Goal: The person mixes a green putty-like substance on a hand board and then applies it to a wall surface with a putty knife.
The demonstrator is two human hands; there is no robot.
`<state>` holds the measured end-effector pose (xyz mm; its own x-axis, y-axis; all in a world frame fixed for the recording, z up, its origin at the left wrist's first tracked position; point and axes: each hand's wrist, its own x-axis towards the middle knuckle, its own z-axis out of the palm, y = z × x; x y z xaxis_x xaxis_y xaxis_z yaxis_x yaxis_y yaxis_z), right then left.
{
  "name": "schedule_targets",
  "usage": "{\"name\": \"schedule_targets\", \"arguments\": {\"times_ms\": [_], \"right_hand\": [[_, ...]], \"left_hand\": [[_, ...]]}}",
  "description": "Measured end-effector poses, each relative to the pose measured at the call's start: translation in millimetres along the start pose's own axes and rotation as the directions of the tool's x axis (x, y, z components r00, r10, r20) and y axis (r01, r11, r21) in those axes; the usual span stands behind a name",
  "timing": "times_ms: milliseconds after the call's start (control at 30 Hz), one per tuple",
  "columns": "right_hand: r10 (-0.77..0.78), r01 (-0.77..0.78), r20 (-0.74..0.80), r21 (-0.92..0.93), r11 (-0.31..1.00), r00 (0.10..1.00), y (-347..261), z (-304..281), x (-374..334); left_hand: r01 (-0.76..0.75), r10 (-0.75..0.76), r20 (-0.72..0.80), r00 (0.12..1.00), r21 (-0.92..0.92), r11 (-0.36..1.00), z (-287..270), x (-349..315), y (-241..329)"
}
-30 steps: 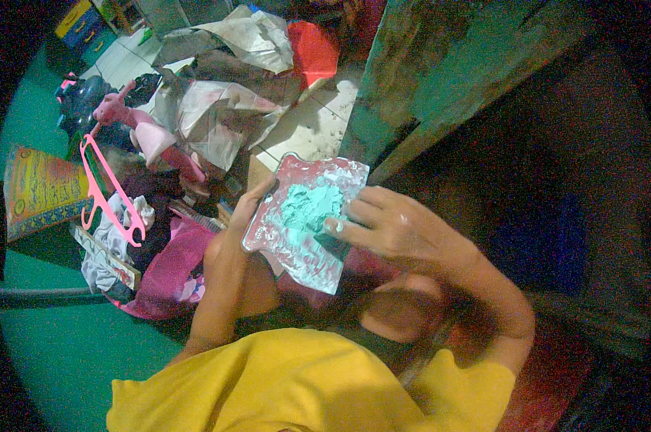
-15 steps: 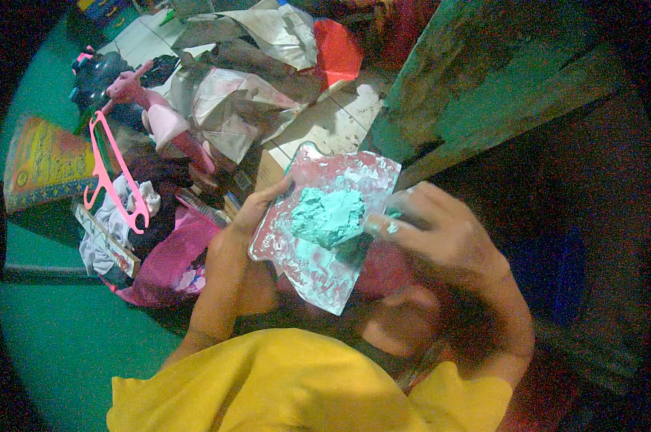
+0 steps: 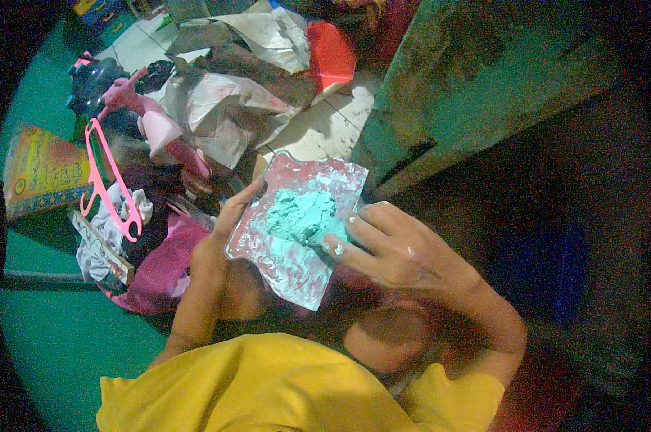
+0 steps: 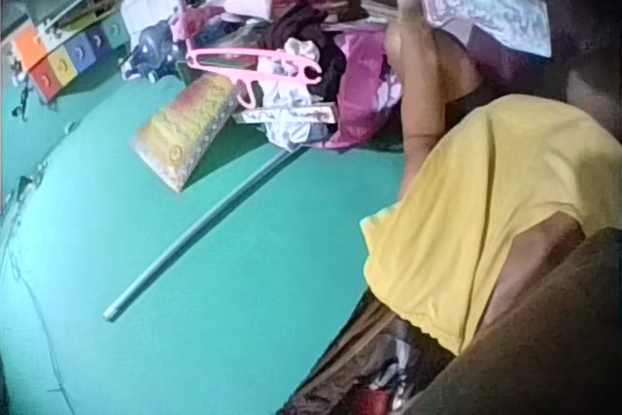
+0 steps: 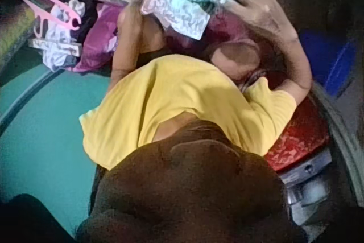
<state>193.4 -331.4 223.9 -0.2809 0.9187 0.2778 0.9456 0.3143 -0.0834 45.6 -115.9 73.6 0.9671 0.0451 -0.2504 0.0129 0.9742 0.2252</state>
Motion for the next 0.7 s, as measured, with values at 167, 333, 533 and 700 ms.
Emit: {"name": "schedule_targets", "arguments": {"times_ms": [167,333,533,700], "right_hand": [[0.012,-0.017,0.079,0.063,0.998,0.997,22,8,9],[-0.074,0.013,0.139,0.398,0.917,0.987,55,-3,31],[0.284,-0.442,0.338,0.686,0.578,0.897,99,-60,60],[0.538,-0.438,0.304,0.888,0.139,0.787,81,-88,62]], "left_hand": [[-0.060,0.146,-0.356,0.923,0.240,0.969,10,0,-5],[-0.087,0.159,-0.334,0.929,0.220,0.972,42,-2,-10],[-0.128,0.144,-0.205,0.968,0.090,0.988,104,-4,10],[-0.188,0.200,-0.209,0.957,0.076,0.979,178,-32,48]]}}
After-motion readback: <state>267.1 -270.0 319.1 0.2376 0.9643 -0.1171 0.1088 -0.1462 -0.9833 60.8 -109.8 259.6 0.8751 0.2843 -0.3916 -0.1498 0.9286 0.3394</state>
